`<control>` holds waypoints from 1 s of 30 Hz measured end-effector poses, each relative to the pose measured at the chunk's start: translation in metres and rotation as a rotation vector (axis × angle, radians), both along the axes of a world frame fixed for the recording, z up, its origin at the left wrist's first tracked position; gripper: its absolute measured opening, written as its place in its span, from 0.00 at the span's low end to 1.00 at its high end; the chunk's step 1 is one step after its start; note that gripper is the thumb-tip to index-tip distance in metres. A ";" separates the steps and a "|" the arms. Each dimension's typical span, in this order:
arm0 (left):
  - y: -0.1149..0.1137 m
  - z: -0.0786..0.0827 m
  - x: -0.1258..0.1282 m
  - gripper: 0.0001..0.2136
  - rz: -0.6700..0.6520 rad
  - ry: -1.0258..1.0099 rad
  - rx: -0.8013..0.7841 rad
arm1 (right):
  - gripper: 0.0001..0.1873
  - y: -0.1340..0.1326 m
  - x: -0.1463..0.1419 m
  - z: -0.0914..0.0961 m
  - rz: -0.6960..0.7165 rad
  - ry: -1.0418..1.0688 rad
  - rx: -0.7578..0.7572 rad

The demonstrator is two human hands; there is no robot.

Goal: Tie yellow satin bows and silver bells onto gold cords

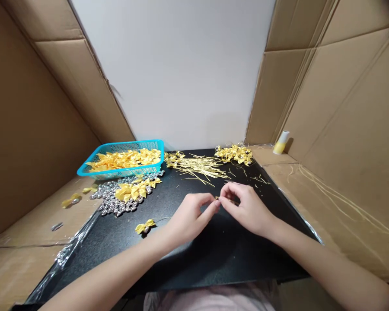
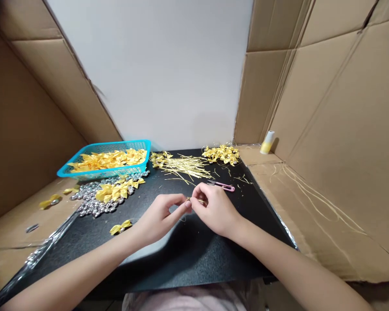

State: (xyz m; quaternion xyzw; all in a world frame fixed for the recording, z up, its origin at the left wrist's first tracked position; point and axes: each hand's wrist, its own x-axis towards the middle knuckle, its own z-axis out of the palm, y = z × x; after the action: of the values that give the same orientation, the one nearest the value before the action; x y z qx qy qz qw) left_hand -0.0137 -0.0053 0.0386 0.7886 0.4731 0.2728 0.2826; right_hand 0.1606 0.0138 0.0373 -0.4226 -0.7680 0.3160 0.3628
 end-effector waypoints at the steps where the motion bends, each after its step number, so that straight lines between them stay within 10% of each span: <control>1: -0.001 -0.003 -0.001 0.16 0.000 -0.003 -0.031 | 0.06 0.000 -0.001 -0.003 0.019 0.010 -0.047; 15: -0.001 -0.019 -0.020 0.10 -0.067 0.175 0.315 | 0.10 0.002 -0.011 -0.032 0.252 0.300 -0.540; 30: -0.007 -0.022 -0.016 0.17 0.023 -0.005 -0.037 | 0.09 -0.006 -0.018 -0.041 0.257 0.277 -0.493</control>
State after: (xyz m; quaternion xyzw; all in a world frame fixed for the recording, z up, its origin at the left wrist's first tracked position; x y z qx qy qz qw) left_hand -0.0300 -0.0122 0.0170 0.7771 0.4863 0.2693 0.2952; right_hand 0.1428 0.0081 -0.0040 -0.3502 -0.6586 0.5908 0.3075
